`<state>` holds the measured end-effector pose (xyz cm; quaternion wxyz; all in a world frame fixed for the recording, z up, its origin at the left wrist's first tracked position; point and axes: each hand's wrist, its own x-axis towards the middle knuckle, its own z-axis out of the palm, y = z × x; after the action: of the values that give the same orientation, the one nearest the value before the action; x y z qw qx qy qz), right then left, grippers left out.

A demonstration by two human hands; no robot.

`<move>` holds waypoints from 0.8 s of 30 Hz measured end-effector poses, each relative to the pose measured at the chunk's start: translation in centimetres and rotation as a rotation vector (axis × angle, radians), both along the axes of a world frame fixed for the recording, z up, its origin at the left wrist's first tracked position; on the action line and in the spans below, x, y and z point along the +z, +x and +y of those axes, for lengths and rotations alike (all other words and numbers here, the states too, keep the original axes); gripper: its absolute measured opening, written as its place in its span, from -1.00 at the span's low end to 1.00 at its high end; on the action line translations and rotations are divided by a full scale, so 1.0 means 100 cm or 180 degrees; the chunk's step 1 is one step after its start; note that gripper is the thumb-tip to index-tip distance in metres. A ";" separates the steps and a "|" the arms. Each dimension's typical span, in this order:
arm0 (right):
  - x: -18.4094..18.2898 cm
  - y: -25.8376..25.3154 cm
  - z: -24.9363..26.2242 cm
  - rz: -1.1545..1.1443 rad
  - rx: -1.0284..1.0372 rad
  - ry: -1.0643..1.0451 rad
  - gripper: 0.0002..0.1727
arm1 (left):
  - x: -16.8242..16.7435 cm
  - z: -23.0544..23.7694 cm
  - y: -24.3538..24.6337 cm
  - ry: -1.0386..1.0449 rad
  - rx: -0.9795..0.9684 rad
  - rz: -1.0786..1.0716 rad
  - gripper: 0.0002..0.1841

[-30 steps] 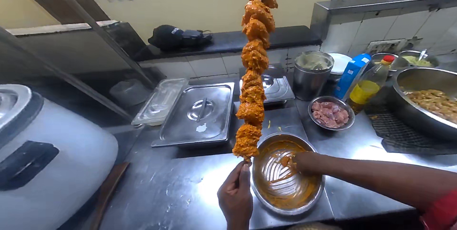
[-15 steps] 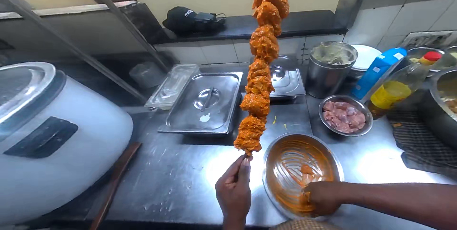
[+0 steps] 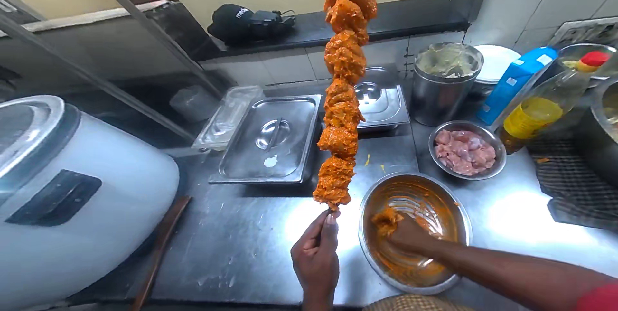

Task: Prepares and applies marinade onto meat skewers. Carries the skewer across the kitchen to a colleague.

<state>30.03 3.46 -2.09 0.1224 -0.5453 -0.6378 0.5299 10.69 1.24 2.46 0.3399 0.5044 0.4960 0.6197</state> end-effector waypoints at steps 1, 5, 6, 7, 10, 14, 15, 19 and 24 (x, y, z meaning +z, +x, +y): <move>-0.009 -0.005 -0.008 0.0087 0.0069 0.0196 -0.61 | 0.000 0.000 -0.002 0.0006 0.0008 0.0018 -0.78; -0.008 0.009 -0.028 -0.0052 0.1364 0.0260 -0.71 | 0.000 0.003 -0.007 0.0042 0.0060 0.0077 -0.78; -0.004 0.013 -0.030 -0.0176 0.1720 0.0158 -0.73 | 0.000 0.003 -0.008 0.0033 0.0074 0.0082 -0.78; 0.000 0.017 -0.030 -0.0276 0.1995 0.0083 -0.76 | 0.001 0.005 -0.008 0.0038 0.0080 0.0071 -0.77; 0.015 0.027 -0.020 -0.0590 0.2504 -0.0205 -0.82 | -0.001 0.008 -0.009 0.0076 0.0059 0.0027 -0.77; 0.037 0.034 0.011 -0.0849 0.2374 -0.0812 -0.74 | -0.001 0.010 -0.014 0.0075 0.0099 -0.0012 -0.77; 0.042 0.032 0.020 -0.0842 0.2045 -0.1015 -0.73 | -0.002 0.010 -0.015 0.0080 0.0099 -0.0029 -0.77; 0.017 -0.007 0.028 0.0558 -0.0364 -0.1123 -0.82 | -0.003 0.009 -0.015 0.0113 0.0118 -0.0073 -0.78; -0.008 -0.013 -0.001 0.0274 0.0991 -0.0189 -0.73 | -0.003 0.011 -0.023 0.0132 0.0175 -0.0005 -0.78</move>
<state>28.77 3.39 -2.94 0.0499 -0.4200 -0.6929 0.5840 8.41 2.34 2.19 0.3126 0.4970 0.4964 0.6394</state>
